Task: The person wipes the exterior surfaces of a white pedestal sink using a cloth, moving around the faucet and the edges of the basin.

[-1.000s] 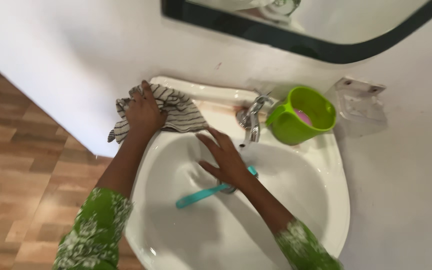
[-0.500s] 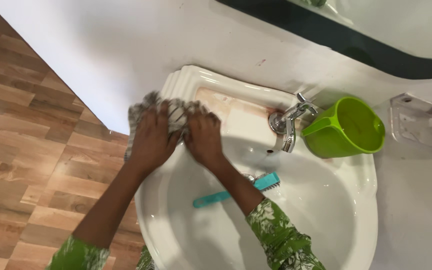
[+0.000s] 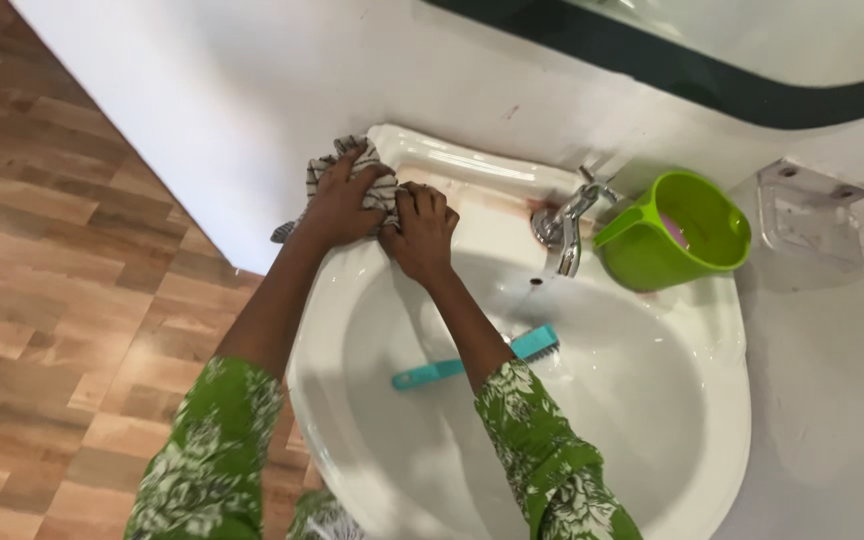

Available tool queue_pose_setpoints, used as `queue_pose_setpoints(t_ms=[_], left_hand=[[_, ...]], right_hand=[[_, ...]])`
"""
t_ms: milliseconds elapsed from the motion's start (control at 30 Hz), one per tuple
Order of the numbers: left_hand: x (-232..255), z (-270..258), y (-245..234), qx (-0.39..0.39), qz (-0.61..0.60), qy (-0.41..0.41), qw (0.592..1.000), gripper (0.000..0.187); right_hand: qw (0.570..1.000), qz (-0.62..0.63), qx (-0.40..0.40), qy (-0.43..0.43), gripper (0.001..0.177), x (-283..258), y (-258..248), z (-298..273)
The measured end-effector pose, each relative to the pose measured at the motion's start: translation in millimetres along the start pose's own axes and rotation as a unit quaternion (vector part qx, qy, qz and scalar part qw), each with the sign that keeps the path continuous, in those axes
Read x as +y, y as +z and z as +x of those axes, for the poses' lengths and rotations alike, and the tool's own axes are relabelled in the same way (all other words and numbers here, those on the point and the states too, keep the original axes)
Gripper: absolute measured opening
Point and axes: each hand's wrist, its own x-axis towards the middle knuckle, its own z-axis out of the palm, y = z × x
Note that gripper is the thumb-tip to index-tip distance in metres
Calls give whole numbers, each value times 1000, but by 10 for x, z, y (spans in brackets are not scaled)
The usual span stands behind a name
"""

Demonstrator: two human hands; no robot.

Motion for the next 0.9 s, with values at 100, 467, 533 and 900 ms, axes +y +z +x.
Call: queue_pose_setpoints(t_ms=[100,467,533,900], left_hand=[[94,-627,-38,40,-28,13,999,67],[801,-3050,264,200,-124,-123,964,65],[920,-3089,327,199,-186,-178,945,67],[184,-1546,148,151,77,-112,979,74]], right_hand=[[998,29,7,-55,63,-235,-199,-391],[942,147,-96,-287,53,-1046,-1101,-1601],[928,111,-96,-342,40,-1030,-1136,-1578],[949,99,1,-299,49,-628,-486,-223]])
